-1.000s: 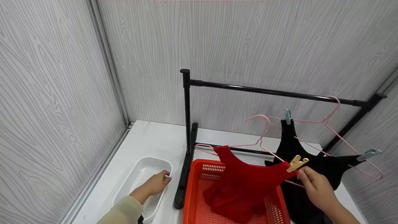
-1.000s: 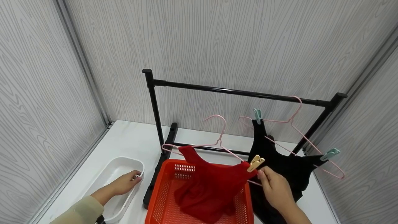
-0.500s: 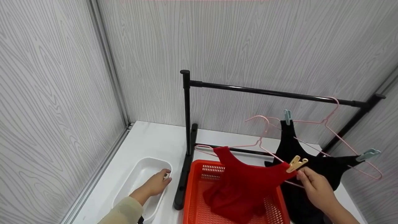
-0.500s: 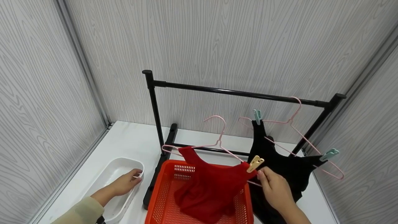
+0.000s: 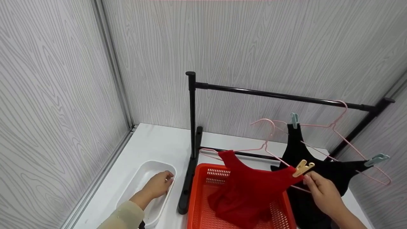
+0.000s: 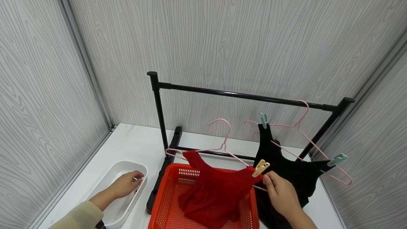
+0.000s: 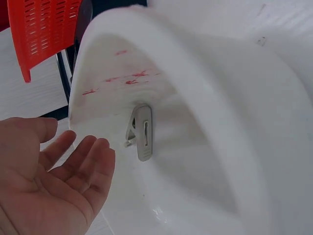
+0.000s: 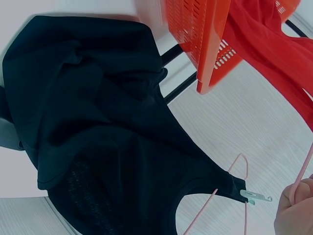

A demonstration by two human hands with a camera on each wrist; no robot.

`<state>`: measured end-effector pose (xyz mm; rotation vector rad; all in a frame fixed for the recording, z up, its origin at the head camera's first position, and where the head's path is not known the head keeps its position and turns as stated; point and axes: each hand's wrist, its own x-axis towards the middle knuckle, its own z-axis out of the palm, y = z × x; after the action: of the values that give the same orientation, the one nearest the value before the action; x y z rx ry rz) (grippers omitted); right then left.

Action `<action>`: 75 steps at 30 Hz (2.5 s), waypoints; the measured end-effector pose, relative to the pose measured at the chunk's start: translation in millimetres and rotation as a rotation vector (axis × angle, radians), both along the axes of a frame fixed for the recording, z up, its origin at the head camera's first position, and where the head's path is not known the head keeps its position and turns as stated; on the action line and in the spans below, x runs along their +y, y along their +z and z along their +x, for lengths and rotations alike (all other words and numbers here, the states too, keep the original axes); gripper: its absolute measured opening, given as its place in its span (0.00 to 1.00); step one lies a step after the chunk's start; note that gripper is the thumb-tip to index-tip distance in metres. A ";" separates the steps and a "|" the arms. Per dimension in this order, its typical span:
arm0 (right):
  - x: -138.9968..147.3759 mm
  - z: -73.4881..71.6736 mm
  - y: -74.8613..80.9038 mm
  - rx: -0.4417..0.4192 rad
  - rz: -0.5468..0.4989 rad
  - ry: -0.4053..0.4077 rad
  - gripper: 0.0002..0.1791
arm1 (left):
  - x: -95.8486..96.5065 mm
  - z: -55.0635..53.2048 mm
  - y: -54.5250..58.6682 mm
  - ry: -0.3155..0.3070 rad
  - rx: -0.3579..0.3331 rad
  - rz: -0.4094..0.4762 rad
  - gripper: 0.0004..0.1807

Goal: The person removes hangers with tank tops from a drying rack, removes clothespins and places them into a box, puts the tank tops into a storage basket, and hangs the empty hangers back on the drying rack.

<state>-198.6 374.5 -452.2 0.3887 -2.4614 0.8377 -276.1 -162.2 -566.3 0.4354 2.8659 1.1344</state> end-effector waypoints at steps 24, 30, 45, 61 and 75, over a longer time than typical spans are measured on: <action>-1.6 -0.3 0.0 -0.045 0.036 -0.030 0.13 | 27.2 -6.0 104.8 0.043 0.308 -0.141 0.08; -2.0 -0.1 1.8 -0.039 0.056 -0.036 0.12 | 48.0 -1.2 121.4 0.007 0.393 -0.142 0.08; -4.5 -1.5 1.4 -0.048 0.038 -0.040 0.13 | 90.9 -2.8 150.8 -0.087 0.557 -0.126 0.08; -5.7 -2.9 1.1 -0.041 0.046 -0.047 0.13 | 131.6 -0.9 167.7 -0.181 0.601 -0.071 0.12; -9.9 -3.1 1.6 -0.083 0.059 -0.064 0.12 | 173.3 8.1 177.7 -0.249 0.705 -0.081 0.12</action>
<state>-201.7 364.7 -450.6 0.2992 -2.5656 0.7711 -268.0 11.1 -388.7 1.3864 3.2444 0.9540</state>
